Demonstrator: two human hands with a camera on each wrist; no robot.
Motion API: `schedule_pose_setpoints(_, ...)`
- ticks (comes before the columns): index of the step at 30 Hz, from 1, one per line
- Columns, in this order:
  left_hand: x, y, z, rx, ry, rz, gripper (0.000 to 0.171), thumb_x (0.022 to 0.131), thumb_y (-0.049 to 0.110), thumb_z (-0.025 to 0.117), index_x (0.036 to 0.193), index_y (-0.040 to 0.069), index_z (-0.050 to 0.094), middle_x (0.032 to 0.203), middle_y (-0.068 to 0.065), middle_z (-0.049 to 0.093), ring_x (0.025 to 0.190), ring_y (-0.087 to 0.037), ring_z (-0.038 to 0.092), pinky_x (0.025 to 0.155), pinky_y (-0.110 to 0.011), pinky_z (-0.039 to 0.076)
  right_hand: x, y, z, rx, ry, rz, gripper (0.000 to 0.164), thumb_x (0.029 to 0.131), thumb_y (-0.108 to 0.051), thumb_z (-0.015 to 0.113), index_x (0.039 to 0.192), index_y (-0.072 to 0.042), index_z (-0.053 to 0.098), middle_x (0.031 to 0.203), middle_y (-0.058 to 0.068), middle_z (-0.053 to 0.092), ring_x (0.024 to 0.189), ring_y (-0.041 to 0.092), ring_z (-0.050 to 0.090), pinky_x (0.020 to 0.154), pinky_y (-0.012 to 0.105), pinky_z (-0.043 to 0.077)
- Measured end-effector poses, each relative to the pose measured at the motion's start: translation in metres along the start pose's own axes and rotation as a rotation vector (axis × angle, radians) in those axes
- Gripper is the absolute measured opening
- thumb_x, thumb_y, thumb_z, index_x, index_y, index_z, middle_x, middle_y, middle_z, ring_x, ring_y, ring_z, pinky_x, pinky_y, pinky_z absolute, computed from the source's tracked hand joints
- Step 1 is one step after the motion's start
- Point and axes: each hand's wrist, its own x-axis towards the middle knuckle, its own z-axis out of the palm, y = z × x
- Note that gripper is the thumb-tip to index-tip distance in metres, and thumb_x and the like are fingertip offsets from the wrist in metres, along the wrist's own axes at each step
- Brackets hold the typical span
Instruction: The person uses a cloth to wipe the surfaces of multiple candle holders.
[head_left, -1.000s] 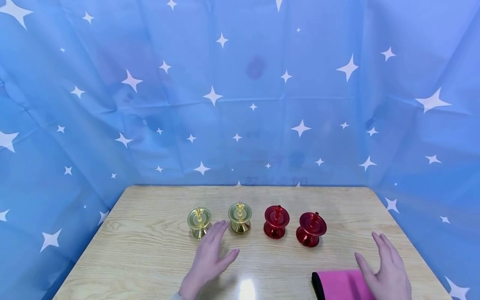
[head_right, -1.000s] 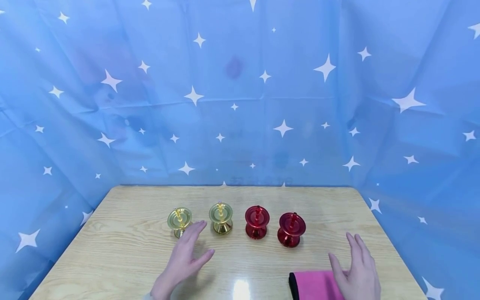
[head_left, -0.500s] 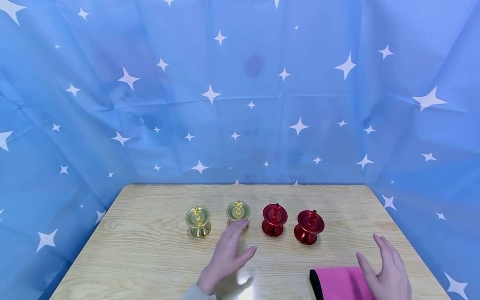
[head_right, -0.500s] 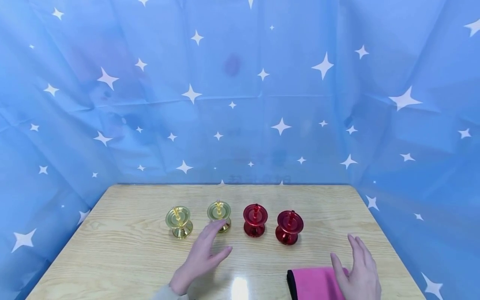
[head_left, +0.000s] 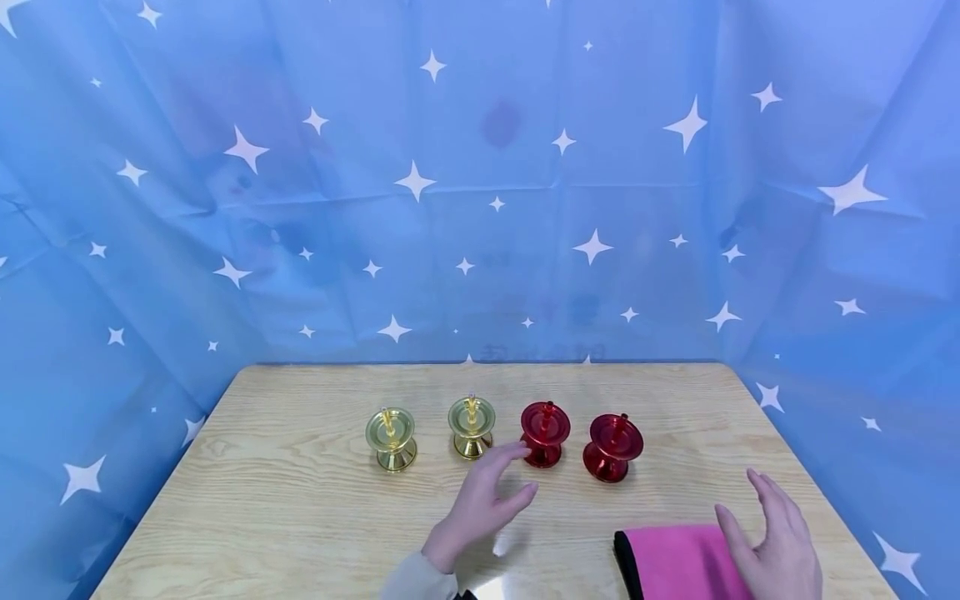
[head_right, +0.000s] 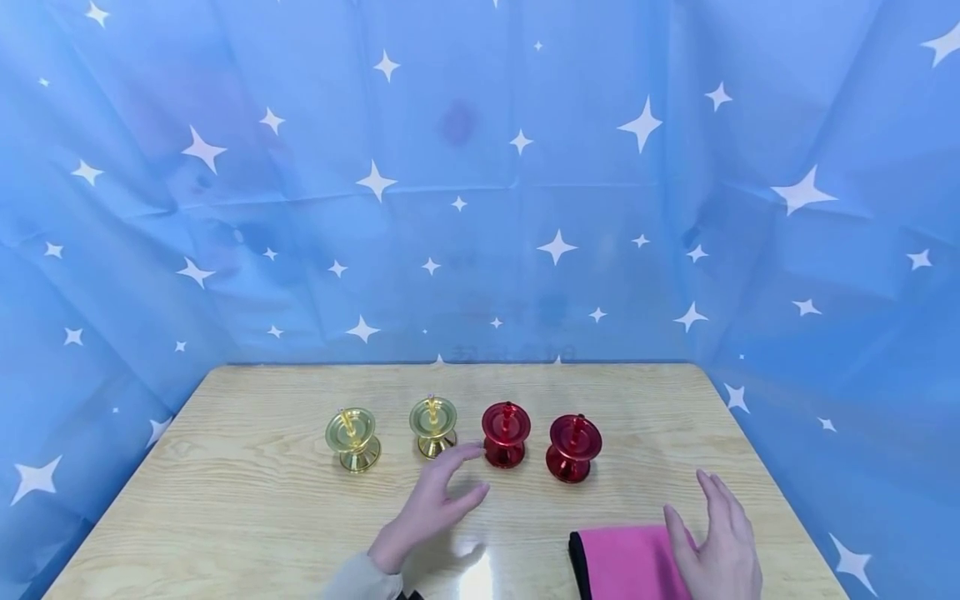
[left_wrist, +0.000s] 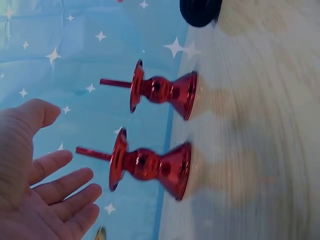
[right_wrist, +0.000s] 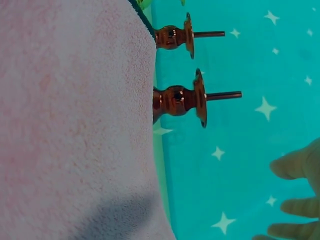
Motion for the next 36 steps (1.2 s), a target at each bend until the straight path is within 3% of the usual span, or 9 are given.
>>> schedule_pose_setpoints(2, 0.003, 0.001, 0.007, -0.017, -0.003, 0.013, 0.040, 0.078, 0.010, 0.070, 0.114, -0.003, 0.059, 0.113, -0.018, 0.063, 0.107, -0.026, 0.058, 0.093, -0.037, 0.045, 0.000, 0.001, 0.000, -0.001, 0.017, -0.005, 0.055, 0.076, -0.005, 0.070, 0.127, 0.002, 0.051, 0.127, 0.030, 0.049, 0.106, 0.036, 0.049, 0.083, 0.061, 0.037)
schedule_pose_setpoints(4, 0.006, 0.002, 0.015, -0.027, -0.007, 0.016, 0.037, 0.078, 0.008, 0.070, 0.111, -0.002, 0.060, 0.109, -0.015, 0.065, 0.103, -0.024, 0.059, 0.092, -0.034, 0.046, -0.001, 0.002, 0.000, 0.000, 0.034, -0.009, 0.055, 0.075, -0.005, 0.071, 0.127, 0.001, 0.053, 0.126, 0.028, 0.050, 0.108, 0.012, 0.048, 0.080, 0.058, 0.038)
schedule_pose_setpoints(8, 0.010, 0.004, 0.029, -0.059, -0.029, 0.001, 0.034, 0.077, 0.006, 0.070, 0.110, -0.001, 0.061, 0.106, -0.014, 0.066, 0.101, -0.022, 0.061, 0.091, -0.030, 0.046, -0.004, 0.004, 0.001, -0.015, 0.062, -0.017, 0.052, 0.075, -0.007, 0.072, 0.124, 0.001, 0.055, 0.122, 0.026, 0.054, 0.101, -0.024, 0.025, 0.077, 0.047, 0.038)
schedule_pose_setpoints(18, 0.017, 0.008, 0.055, -0.173, -0.070, -0.126, 0.033, 0.080, 0.005, 0.069, 0.111, -0.003, 0.060, 0.107, -0.016, 0.065, 0.100, -0.025, 0.061, 0.089, -0.032, 0.048, -0.008, 0.012, -0.005, -0.112, -0.025, 0.036, 0.040, 0.077, -0.014, 0.072, 0.111, 0.003, 0.063, 0.098, 0.023, 0.065, 0.084, -0.032, 0.021, 0.056, 0.015, 0.034)
schedule_pose_setpoints(24, 0.019, 0.005, 0.073, -0.274, -0.067, -0.212, 0.029, 0.082, 0.004, 0.067, 0.108, -0.007, 0.060, 0.104, -0.018, 0.065, 0.098, -0.025, 0.061, 0.087, -0.030, 0.048, -0.009, 0.015, -0.009, -0.162, -0.106, 0.131, 0.035, 0.081, -0.020, 0.070, 0.108, 0.000, 0.065, 0.098, 0.021, 0.067, 0.075, -0.031, 0.023, 0.052, 0.010, 0.034)
schedule_pose_setpoints(26, 0.020, 0.006, 0.079, -0.281, -0.053, -0.222, 0.029, 0.081, 0.004, 0.068, 0.107, -0.008, 0.061, 0.103, -0.018, 0.065, 0.096, -0.024, 0.062, 0.086, -0.029, 0.048, -0.009, 0.016, -0.011, -0.178, -0.137, 0.170, 0.036, 0.082, -0.022, 0.069, 0.109, 0.001, 0.064, 0.099, 0.022, 0.066, 0.073, -0.026, 0.035, 0.051, 0.011, 0.036)
schedule_pose_setpoints(29, 0.024, 0.009, 0.088, -0.275, -0.014, -0.249, 0.029, 0.080, 0.003, 0.070, 0.105, -0.008, 0.061, 0.101, -0.018, 0.066, 0.093, -0.024, 0.063, 0.083, -0.029, 0.050, -0.008, 0.017, -0.012, -0.194, -0.186, 0.226, 0.038, 0.084, -0.023, 0.067, 0.111, 0.003, 0.062, 0.101, 0.025, 0.065, 0.077, 0.004, 0.062, 0.052, 0.019, 0.044)
schedule_pose_setpoints(32, 0.029, 0.011, 0.096, -0.276, 0.024, -0.316, 0.029, 0.078, 0.005, 0.072, 0.103, -0.007, 0.062, 0.098, -0.017, 0.067, 0.091, -0.025, 0.064, 0.081, -0.030, 0.051, -0.008, 0.020, -0.013, -0.208, -0.203, 0.235, 0.037, 0.084, -0.021, 0.067, 0.110, 0.006, 0.061, 0.100, 0.027, 0.064, 0.084, 0.040, 0.063, 0.051, 0.026, 0.046)
schedule_pose_setpoints(36, 0.036, 0.011, 0.107, -0.345, 0.046, -0.432, 0.037, 0.077, 0.009, 0.075, 0.107, -0.006, 0.060, 0.099, -0.017, 0.065, 0.091, -0.028, 0.062, 0.080, -0.033, 0.052, -0.011, 0.025, -0.013, -0.218, -0.198, 0.210, 0.036, 0.084, -0.020, 0.066, 0.107, 0.007, 0.062, 0.096, 0.027, 0.065, 0.078, 0.039, 0.064, 0.048, 0.024, 0.045)
